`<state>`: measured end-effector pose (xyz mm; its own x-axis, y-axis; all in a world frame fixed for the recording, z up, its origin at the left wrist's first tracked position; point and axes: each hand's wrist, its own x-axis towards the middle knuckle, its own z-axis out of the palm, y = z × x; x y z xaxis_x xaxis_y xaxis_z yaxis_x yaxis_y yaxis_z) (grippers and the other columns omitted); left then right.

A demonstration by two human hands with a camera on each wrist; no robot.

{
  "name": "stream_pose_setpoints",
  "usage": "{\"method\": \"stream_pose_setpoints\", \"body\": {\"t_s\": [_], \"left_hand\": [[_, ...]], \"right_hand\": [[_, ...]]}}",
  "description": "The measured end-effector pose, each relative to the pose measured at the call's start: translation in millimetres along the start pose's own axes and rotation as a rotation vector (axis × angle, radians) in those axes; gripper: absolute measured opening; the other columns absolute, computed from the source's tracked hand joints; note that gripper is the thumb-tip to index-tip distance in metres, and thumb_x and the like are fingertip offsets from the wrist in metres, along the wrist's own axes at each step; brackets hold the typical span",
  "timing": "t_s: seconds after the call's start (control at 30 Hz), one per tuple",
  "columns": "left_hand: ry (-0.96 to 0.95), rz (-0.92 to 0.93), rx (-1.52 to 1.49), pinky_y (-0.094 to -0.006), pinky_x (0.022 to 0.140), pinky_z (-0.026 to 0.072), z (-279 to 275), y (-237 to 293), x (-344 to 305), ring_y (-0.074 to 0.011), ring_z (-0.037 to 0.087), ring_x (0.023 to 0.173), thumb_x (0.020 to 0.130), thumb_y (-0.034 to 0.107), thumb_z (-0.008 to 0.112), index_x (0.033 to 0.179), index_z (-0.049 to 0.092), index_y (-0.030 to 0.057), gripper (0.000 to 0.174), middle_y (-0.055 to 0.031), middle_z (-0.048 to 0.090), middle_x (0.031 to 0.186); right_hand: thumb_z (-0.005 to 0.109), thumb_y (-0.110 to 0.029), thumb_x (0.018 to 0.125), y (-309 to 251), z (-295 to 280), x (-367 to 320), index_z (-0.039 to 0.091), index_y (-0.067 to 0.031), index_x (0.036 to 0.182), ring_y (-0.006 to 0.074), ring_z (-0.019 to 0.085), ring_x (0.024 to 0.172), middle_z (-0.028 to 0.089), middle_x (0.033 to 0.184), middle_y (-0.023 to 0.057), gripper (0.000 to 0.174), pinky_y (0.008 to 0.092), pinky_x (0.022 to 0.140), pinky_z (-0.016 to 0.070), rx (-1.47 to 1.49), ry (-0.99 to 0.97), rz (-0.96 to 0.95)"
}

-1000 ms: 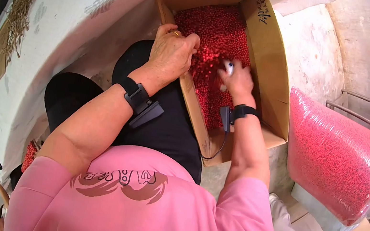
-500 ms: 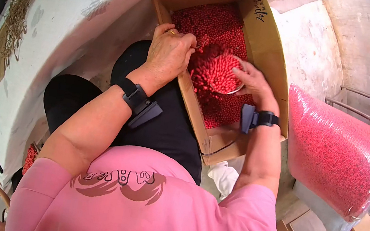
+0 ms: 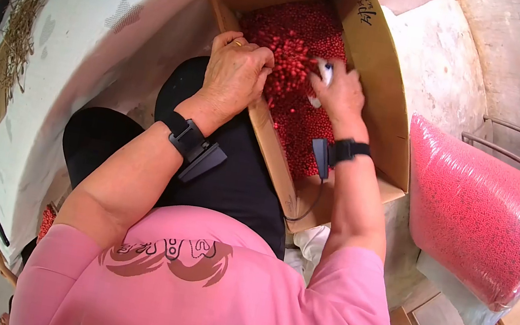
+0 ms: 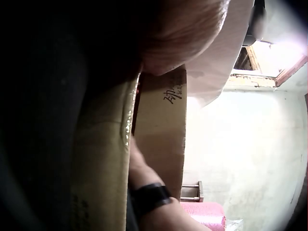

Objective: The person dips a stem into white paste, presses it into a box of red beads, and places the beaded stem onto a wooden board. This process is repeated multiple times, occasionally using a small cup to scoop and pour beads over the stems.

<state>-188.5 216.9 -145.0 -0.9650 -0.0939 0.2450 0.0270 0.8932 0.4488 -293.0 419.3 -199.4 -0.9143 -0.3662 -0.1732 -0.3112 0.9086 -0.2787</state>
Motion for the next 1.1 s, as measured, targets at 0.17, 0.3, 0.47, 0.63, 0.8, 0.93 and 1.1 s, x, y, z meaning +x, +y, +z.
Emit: {"method": "stream_pose_setpoints", "body": {"t_s": [0.17,0.3,0.47,0.63,0.8,0.93,1.1], "left_hand": [[0.031,0.001,-0.016,-0.0423,0.097,0.0392,0,-1,1,-0.0267,0.063,0.081,0.076,0.009,0.068,0.077,0.066,0.0102,0.003,-0.0081,0.066,0.073],[0.044,0.007,-0.026,-0.0428,0.097,0.0394,0,-1,1,-0.0270,0.063,0.081,0.076,0.009,0.069,0.078,0.066,0.0103,0.004,-0.0082,0.066,0.074],[0.076,0.028,-0.053,-0.0431,0.096,0.0402,2,-3,1,-0.0276,0.063,0.081,0.077,0.009,0.070,0.079,0.065,0.0105,0.005,-0.0083,0.066,0.075],[0.117,0.015,-0.149,-0.0436,0.094,0.0413,-3,5,5,-0.0288,0.063,0.081,0.077,0.009,0.069,0.079,0.065,0.0103,0.005,-0.0082,0.066,0.076],[0.104,-0.011,-0.162,-0.0432,0.086,0.0455,-19,12,6,-0.0308,0.063,0.081,0.076,0.008,0.069,0.080,0.066,0.0102,0.006,-0.0094,0.066,0.078],[0.108,-0.018,-0.173,-0.0441,0.078,0.0492,-35,16,5,-0.0329,0.062,0.082,0.074,0.008,0.070,0.080,0.066,0.0094,0.007,-0.0108,0.066,0.079],[0.152,0.020,-0.191,-0.0452,0.075,0.0506,-45,24,5,-0.0337,0.062,0.082,0.074,0.006,0.069,0.080,0.066,0.0086,0.007,-0.0112,0.066,0.080]], "right_hand": [[0.066,-0.034,0.084,78,156,-9,0.052,-0.0179,0.138,0.0442,0.053,0.120,0.054,0.132,0.0264,0.058,0.0475,0.102,0.0455,0.071,-0.500,0.205],[0.055,-0.024,0.091,95,181,-23,0.046,-0.0152,0.144,0.0386,0.055,0.122,0.058,0.132,0.0211,0.054,0.0413,0.103,0.0448,0.541,-0.580,0.325],[0.055,-0.019,0.093,67,56,-22,0.050,-0.0181,0.141,0.0128,0.063,0.083,0.068,0.104,0.0003,0.048,0.0349,0.067,0.0550,1.137,-0.659,0.542],[0.059,-0.021,0.095,58,-44,-35,0.051,-0.0135,0.139,0.0075,0.064,0.077,0.067,0.103,0.0000,0.046,0.0294,0.062,0.0561,1.322,-0.422,0.293],[0.057,-0.015,0.099,6,-117,-52,0.044,-0.0021,0.140,0.0154,0.065,0.101,0.062,0.124,0.0088,0.045,0.0322,0.083,0.0580,1.558,-0.187,0.123],[0.063,-0.022,0.096,-20,-125,-39,0.049,-0.0015,0.133,0.0099,0.068,0.084,0.066,0.107,0.0059,0.045,0.0250,0.062,0.0593,1.397,0.103,-0.052],[0.069,-0.031,0.093,-32,-136,-33,0.050,-0.0026,0.133,0.0088,0.068,0.081,0.067,0.103,0.0069,0.053,0.0204,0.054,0.0569,1.137,0.296,-0.066]]}}
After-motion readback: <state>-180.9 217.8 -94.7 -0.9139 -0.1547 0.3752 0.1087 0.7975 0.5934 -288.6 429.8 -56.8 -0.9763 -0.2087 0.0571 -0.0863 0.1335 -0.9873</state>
